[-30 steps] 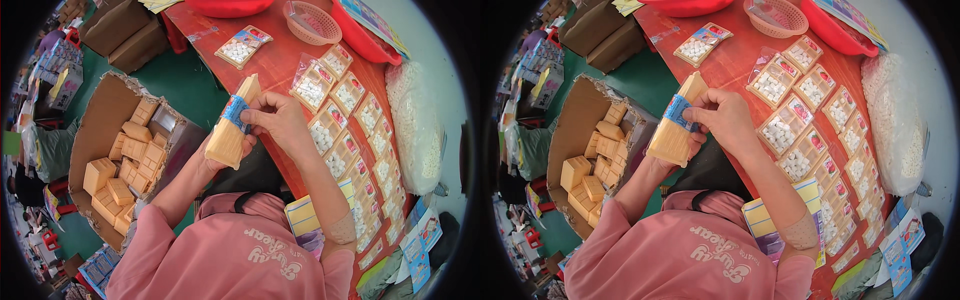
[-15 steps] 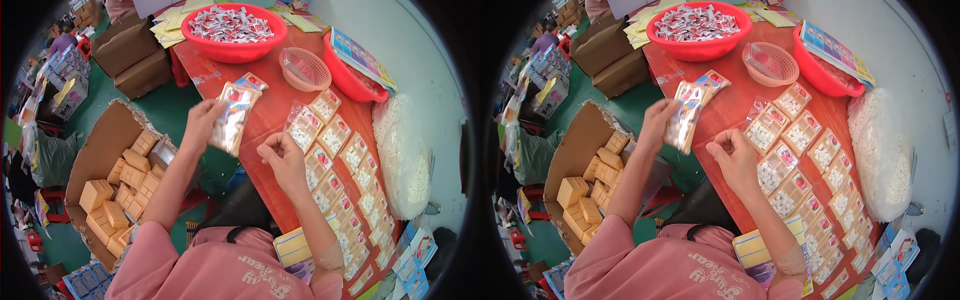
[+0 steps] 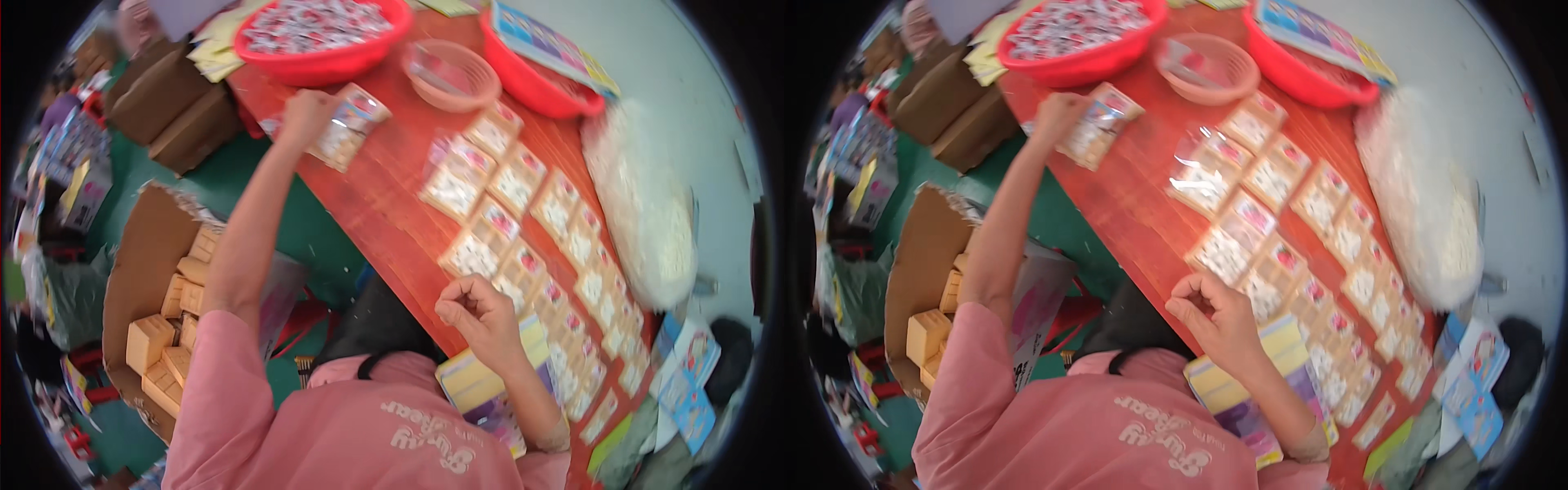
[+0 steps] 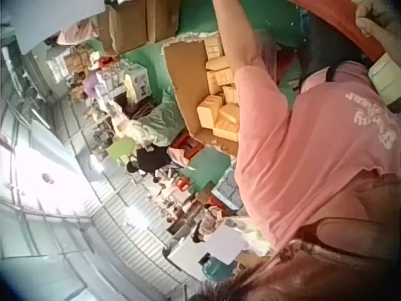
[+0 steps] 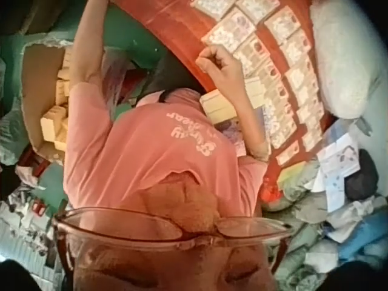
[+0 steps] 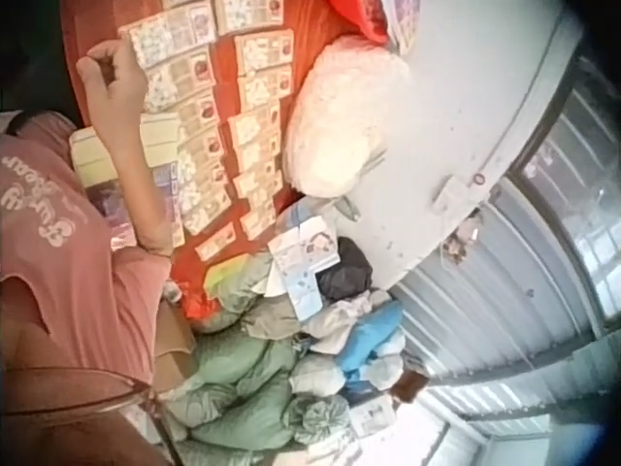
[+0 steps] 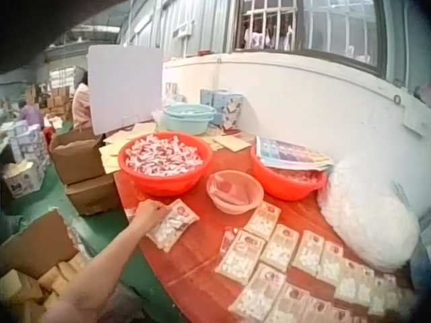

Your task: The recorder packages small white items into plastic bags and seals them with labels at a workbench.

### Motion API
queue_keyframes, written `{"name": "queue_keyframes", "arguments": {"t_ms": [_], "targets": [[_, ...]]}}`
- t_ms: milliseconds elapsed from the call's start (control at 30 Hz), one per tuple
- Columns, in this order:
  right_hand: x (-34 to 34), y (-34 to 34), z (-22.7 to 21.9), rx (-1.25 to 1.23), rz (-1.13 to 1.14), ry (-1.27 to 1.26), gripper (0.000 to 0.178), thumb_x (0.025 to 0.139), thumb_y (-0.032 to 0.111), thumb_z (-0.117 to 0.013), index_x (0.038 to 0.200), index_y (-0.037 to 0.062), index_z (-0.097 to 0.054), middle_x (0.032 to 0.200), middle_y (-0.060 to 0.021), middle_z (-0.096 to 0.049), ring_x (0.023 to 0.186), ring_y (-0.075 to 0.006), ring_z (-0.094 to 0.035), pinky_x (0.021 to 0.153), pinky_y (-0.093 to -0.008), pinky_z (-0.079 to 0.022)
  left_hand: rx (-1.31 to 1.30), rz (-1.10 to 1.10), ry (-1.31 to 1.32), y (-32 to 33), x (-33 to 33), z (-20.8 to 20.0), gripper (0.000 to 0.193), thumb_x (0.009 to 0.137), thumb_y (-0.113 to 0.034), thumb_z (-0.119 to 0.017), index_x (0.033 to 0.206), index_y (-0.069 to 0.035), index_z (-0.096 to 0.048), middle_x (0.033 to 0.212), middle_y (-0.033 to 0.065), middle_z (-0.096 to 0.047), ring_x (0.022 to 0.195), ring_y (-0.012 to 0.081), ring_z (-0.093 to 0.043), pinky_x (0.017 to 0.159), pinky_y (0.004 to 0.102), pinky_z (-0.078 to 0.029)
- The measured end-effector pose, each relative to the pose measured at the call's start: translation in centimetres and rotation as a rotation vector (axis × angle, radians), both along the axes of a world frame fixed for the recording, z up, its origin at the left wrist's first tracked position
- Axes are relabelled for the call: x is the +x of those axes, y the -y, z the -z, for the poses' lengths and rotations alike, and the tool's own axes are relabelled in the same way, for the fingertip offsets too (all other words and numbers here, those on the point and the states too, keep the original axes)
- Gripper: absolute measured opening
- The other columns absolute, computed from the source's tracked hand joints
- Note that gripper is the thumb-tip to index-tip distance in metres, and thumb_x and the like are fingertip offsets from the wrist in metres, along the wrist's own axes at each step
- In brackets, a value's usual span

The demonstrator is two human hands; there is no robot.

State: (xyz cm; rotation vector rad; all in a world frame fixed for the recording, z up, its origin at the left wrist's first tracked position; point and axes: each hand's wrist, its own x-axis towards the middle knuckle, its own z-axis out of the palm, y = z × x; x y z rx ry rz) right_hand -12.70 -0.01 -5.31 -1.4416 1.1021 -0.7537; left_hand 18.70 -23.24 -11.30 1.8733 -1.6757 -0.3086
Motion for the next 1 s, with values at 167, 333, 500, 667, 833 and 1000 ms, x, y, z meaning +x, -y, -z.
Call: {"name": "queue_keyframes", "arguments": {"t_ms": [167,333,500,667,833,1000], "targets": [[-4.8,-3.6,-1.4,-0.256,0.123,-0.316,0.009,0.079,0.003,-0.065,0.084,0.0001,-0.058,0.078,-0.0068,-0.060,0.069,-0.0155,-0.058,0.061,-0.0260,-0.046,-0.097,0.081,0.238,0.3,1.2,0.6,0.039,0.088,-0.037,-0.049,0.099,-0.003,-0.065,0.085,0.0205,-0.064,0.083,0.0363,-0.062,0.073,0.0447,-0.048],[-11.9,-10.0,-0.8,-0.333,0.526,-0.615,0.008,0.076,-0.001,-0.063,0.083,-0.0004,-0.060,0.081,-0.0109,-0.060,0.071,-0.0221,-0.061,0.064,-0.0286,-0.048,-0.475,0.456,0.052,-9.5,-12.1,-3.6,0.026,0.084,-0.016,-0.059,0.106,-0.002,-0.059,0.099,0.0166,-0.060,0.092,0.0333,-0.058,0.081,0.0390,-0.046],[-15.1,-13.2,0.5,-0.387,0.732,-0.733,0.011,0.076,0.000,-0.064,0.088,-0.0009,-0.063,0.089,-0.0110,-0.060,0.077,-0.0206,-0.061,0.065,-0.0284,-0.049,-0.574,1.091,-0.078,-20.2,-26.0,-3.8,0.035,0.072,-0.024,-0.067,0.100,-0.005,-0.058,0.097,0.0089,-0.060,0.099,0.0259,-0.054,0.085,0.0388,-0.041],[-14.2,-13.1,2.3,-0.460,0.702,-0.776,0.018,0.075,0.002,-0.065,0.093,-0.0005,-0.064,0.096,-0.0126,-0.059,0.086,-0.0270,-0.059,0.074,-0.0327,-0.048,-0.430,1.243,0.015,-22.5,-30.6,-1.2,0.029,0.072,-0.021,-0.067,0.096,-0.005,-0.062,0.091,0.0059,-0.058,0.098,0.0232,-0.051,0.085,0.0360,-0.037],[-13.4,-11.8,3.3,-0.619,0.655,-0.785,0.022,0.072,-0.001,-0.065,0.094,-0.0011,-0.064,0.094,-0.0117,-0.059,0.082,-0.0270,-0.058,0.072,-0.0343,-0.049,-0.358,1.276,-0.030,-22.6,-30.5,-0.4,0.012,0.073,-0.015,-0.066,0.080,-0.006,-0.063,0.080,0.0043,-0.054,0.088,0.0224,-0.051,0.080,0.0358,-0.037],[-13.6,-11.9,4.3,-0.869,0.536,-0.957,0.025,0.067,-0.004,-0.065,0.092,-0.0012,-0.065,0.096,-0.0108,-0.060,0.082,-0.0264,-0.058,0.068,-0.0350,-0.049,-0.292,1.215,-0.128,-22.6,-30.6,-0.6,0.007,0.075,-0.012,-0.064,0.077,-0.006,-0.062,0.078,0.0054,-0.054,0.085,0.0223,-0.052,0.078,0.0352,-0.038]]}}
